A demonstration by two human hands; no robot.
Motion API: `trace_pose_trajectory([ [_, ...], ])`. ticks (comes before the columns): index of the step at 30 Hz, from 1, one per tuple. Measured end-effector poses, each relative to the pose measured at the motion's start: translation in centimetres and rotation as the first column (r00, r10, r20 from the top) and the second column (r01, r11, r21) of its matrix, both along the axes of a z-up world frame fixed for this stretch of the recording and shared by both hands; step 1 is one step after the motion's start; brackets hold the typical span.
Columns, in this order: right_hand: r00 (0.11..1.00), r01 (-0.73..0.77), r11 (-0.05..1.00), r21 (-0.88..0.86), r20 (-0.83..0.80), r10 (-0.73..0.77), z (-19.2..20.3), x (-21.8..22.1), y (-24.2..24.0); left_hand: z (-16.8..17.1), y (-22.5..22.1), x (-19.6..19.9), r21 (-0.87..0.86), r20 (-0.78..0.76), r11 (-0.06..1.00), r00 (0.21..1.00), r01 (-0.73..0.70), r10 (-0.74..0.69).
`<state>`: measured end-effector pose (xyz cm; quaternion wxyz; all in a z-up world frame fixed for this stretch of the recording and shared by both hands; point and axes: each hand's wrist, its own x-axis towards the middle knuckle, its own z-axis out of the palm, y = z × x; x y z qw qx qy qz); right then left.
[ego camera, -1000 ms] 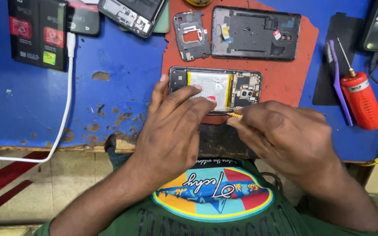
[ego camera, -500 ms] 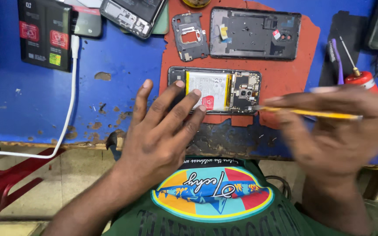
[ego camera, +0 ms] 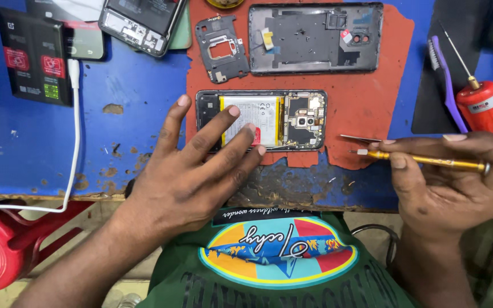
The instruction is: The person uses tweezers and a screwdriver to remove and reattach small components inside a disassembled smartphone. They then use a hot air gun on the motherboard area and briefly test the screen before continuing work on the internal parts.
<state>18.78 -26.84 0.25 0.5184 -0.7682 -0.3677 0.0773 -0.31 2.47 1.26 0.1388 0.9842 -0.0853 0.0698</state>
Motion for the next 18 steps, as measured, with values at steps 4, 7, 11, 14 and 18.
trace_pose_trajectory([
  [4, 1.000, 0.002, 1.000, 0.021, 0.021, -0.003, -0.3, 0.3, 0.2, 0.1, 0.5, 0.8, -0.027, -0.024, 0.999, 0.999, 0.035, -0.036],
  [7, 1.000, -0.007, 1.000, 0.027, 0.029, 0.006, -0.3, 0.2, 0.4, 0.4, 0.5, 1.3, -0.004, -0.041, 0.998, 0.997, 0.065, -0.065],
  [11, 1.000, -0.005, 1.000, 0.011, -0.010, 0.006, 0.0, -0.4, 0.5, 0.5, 0.5, 2.1, -0.014, -0.047, 0.995, 0.994, 0.100, -0.101],
  [14, 1.000, -0.014, 1.000, 0.016, -0.012, 0.015, -0.1, -0.2, 0.5, 0.5, 0.5, 2.6, -0.011, -0.059, 0.992, 0.991, 0.124, -0.124],
  [18, 0.998, 0.001, 0.999, 0.035, -0.062, 0.001, 0.0, -0.5, 0.5, 0.5, 0.3, 3.0, -0.009, -0.072, 0.989, 0.987, 0.144, -0.145],
])
